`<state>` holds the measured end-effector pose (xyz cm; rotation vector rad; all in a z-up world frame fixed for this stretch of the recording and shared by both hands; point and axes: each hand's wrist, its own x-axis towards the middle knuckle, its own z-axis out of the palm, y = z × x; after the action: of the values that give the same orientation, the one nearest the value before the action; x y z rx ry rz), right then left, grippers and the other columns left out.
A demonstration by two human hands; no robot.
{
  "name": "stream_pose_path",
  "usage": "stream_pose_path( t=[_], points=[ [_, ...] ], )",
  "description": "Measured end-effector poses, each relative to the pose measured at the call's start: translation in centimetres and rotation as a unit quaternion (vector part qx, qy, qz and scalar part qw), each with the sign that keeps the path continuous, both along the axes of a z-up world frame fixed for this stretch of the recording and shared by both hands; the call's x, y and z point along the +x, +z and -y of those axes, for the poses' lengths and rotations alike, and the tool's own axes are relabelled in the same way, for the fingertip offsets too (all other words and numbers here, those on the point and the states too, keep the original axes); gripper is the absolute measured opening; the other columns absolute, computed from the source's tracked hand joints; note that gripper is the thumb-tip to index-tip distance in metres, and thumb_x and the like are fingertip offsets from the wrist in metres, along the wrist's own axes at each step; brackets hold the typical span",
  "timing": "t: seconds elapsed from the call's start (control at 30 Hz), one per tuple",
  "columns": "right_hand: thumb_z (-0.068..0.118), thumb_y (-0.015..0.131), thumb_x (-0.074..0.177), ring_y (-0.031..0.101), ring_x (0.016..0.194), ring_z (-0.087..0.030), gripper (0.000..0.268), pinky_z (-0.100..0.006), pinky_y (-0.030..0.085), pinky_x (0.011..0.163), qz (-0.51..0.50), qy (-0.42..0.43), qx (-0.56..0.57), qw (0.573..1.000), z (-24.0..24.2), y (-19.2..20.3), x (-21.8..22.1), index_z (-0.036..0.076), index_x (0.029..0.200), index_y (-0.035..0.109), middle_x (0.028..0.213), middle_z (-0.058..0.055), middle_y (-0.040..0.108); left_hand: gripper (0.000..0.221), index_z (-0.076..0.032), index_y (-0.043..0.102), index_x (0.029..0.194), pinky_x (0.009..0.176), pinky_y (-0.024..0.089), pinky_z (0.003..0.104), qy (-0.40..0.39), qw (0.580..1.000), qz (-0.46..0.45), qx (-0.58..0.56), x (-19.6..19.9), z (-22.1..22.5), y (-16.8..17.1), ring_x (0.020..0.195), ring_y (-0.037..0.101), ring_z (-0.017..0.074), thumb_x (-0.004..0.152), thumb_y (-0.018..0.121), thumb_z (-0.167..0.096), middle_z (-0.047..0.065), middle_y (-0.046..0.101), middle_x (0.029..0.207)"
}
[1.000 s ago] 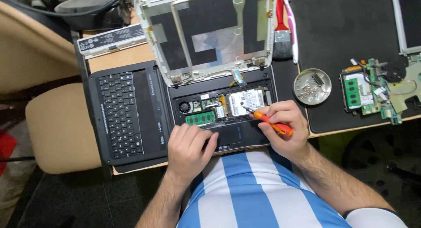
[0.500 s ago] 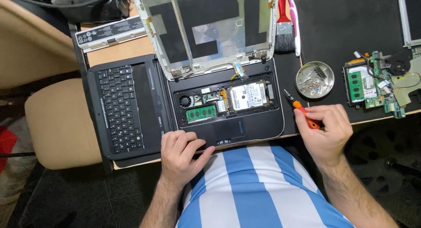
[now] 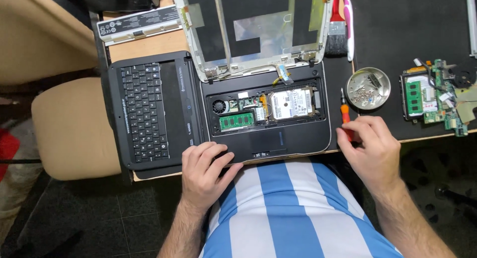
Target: Securing internal components of a laptop using a screwdriver, including the hard drive and various connectors.
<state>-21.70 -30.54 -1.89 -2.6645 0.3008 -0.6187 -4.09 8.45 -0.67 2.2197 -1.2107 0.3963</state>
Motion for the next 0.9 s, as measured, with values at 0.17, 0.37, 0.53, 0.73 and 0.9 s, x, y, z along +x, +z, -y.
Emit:
stream_pose_path(
  t=[0.17,0.37,0.53,0.73,0.9],
  points=[
    [-0.003,0.106,0.110,0.077,0.099,-0.027,0.018,-0.035,0.067,0.084,0.041,-0.007,-0.001,0.999,-0.7,0.2,0.9,-0.005,0.120,0.091,0.119,-0.019,0.079,0.024,-0.010,0.088,0.119,0.104,0.058,0.050,-0.019,0.998,-0.054,0.008,0.1,-0.5,1.1,0.127,0.076,0.0334,0.105,0.102,-0.024,0.009,0.083,0.132],
    [0.000,0.101,0.102,0.078,0.111,-0.033,0.025,-0.044,0.067,0.100,0.033,0.023,0.006,0.999,-1.2,1.8,0.3,-0.003,0.124,0.090,0.122,-0.018,0.080,0.024,-0.009,0.088,0.125,0.107,0.059,0.054,-0.020,0.988,-0.130,0.076,0.2,-0.2,3.9,0.133,0.074,0.0351,0.104,0.098,-0.016,0.010,0.082,0.138],
    [0.023,0.109,0.099,0.074,0.117,-0.031,0.034,-0.049,0.052,0.099,0.039,0.087,-0.005,0.995,-0.9,1.5,0.2,0.012,0.127,0.091,0.127,-0.007,0.083,0.019,-0.009,0.089,0.123,0.108,0.059,0.057,-0.020,0.980,-0.154,0.125,1.2,0.5,5.4,0.131,0.075,0.0350,0.105,0.093,-0.012,0.009,0.082,0.133],
    [0.038,0.102,0.104,0.075,0.130,-0.031,0.026,-0.053,0.046,0.112,-0.036,0.152,-0.078,0.985,0.1,3.9,2.1,0.019,0.118,0.091,0.127,0.001,0.086,0.026,-0.015,0.089,0.120,0.100,0.060,0.055,-0.028,0.949,-0.165,0.267,3.5,1.7,6.2,0.121,0.072,0.0302,0.097,0.100,-0.023,0.002,0.077,0.124],
    [0.049,0.099,0.100,0.078,0.137,-0.029,0.037,-0.050,0.055,0.113,-0.126,0.223,-0.092,0.962,0.8,4.7,4.0,0.016,0.111,0.087,0.127,-0.002,0.085,0.037,-0.016,0.082,0.109,0.090,0.066,0.052,-0.054,0.866,-0.177,0.465,5.6,3.8,7.0,0.101,0.075,0.0288,0.101,0.100,-0.047,0.003,0.078,0.102]
  ],
)
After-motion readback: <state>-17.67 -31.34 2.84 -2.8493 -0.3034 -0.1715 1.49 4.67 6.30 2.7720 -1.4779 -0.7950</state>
